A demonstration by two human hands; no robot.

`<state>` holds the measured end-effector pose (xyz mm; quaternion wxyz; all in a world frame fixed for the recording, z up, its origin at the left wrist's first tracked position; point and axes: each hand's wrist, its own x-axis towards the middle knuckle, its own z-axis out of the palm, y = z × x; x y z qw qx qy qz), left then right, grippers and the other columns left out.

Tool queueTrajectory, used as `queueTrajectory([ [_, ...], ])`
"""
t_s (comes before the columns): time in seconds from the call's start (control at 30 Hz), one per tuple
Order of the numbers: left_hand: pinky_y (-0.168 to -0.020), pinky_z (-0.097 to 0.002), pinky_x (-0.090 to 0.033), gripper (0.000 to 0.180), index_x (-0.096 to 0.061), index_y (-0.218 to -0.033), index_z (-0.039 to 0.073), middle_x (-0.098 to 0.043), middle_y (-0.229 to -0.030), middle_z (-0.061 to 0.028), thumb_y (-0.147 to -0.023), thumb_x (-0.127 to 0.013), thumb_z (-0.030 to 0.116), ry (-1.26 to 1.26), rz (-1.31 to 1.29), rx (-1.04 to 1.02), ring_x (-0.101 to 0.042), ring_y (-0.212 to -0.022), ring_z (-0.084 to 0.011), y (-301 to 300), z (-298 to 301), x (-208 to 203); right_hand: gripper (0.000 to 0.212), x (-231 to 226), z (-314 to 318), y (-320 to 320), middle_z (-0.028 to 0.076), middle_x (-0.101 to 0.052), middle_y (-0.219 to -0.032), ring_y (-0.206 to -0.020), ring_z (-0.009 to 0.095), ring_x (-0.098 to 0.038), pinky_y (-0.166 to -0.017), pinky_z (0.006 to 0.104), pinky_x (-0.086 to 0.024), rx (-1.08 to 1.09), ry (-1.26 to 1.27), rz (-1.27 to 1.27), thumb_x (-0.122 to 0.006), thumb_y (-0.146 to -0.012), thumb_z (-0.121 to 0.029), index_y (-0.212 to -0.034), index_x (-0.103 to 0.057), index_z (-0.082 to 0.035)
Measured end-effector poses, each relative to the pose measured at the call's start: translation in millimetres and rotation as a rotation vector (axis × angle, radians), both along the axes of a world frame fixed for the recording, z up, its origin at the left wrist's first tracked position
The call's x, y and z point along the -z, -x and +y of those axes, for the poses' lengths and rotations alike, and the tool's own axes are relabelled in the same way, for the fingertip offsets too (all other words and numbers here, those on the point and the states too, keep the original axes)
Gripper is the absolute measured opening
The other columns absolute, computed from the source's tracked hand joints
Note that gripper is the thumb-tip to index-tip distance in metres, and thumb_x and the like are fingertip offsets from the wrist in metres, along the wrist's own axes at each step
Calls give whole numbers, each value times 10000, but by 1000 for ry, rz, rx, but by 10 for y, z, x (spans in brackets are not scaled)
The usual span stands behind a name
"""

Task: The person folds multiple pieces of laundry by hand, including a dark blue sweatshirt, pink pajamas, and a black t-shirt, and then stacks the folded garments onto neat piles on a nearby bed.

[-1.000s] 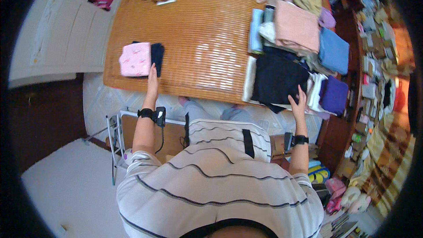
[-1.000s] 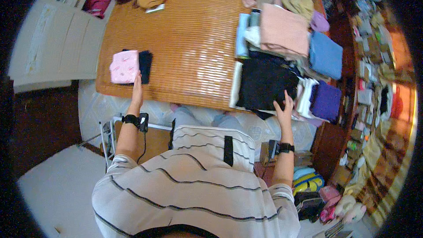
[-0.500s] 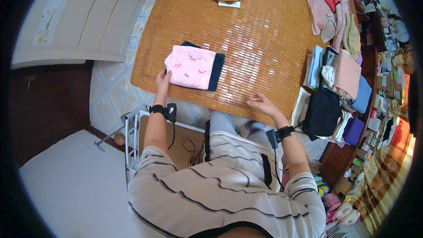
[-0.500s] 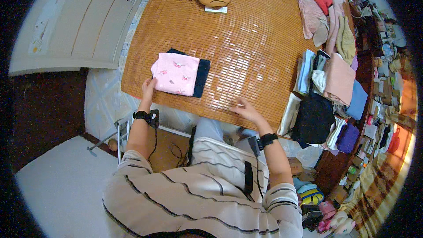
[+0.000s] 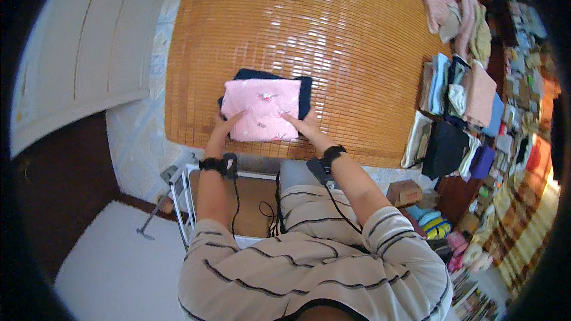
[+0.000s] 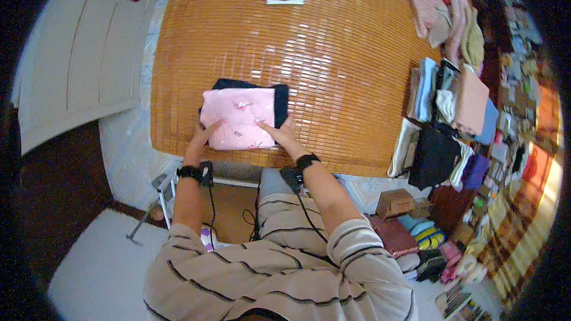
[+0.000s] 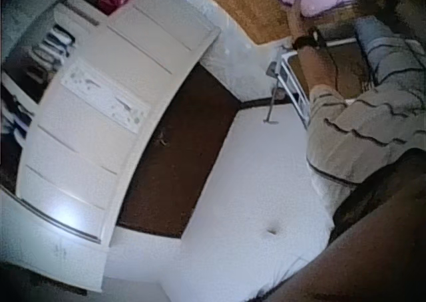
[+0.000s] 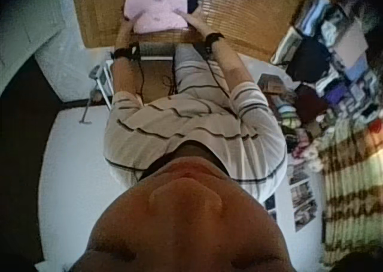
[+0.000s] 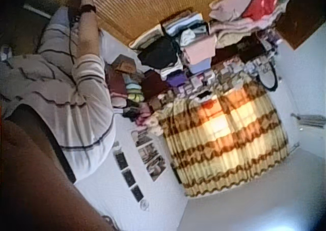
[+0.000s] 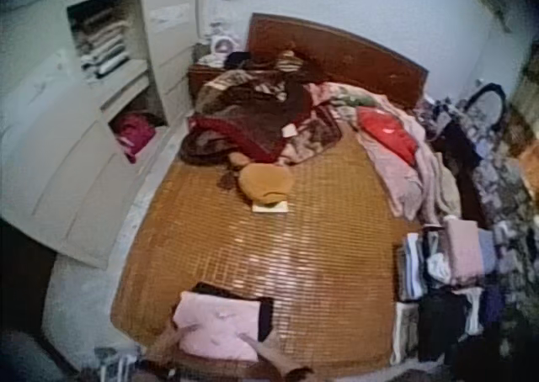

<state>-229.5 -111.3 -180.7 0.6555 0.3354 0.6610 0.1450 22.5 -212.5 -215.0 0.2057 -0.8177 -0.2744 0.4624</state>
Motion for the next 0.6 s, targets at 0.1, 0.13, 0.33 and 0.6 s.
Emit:
queueTrajectory([
  [0.1,-755,-343,-475,931,-255,-1256,-36,-490,-1137,-175,-606,-777,379,174,-30,-98,-524,-1010,-245,67,-237,-83,998,-113,135,39,215,-523,-1079,-952,274,-553,-812,322,-454,26,138,57,-789,-528,-479,-1182,-299,94],
  [0.13,-752,-343,-474,933,-254,-1265,-17,-495,-1132,-158,-611,-770,402,228,-94,-178,-518,-1022,-236,150,-324,44,1021,-180,181,33,218,-523,-1083,-950,275,-554,-814,321,-453,18,168,120,-790,-518,-489,-1188,-291,97],
  [0.33,-829,-356,-450,731,-384,-1234,34,-505,-1161,-89,-693,-711,400,446,-232,-121,-505,-1051,-216,83,-689,16,613,-352,64,-254,104,-628,-942,-850,185,-593,-755,300,-461,24,-73,457,-813,-544,-324,-1026,-588,-20],
  [0.6,-886,-363,-409,681,-381,-1262,51,-454,-1248,-81,-737,-678,367,602,-177,85,-490,-1071,-217,-137,-1207,-189,558,-628,-603,-664,108,-621,-964,-858,201,-585,-771,288,-445,-57,-69,533,-791,-573,-277,-1022,-590,-12],
])
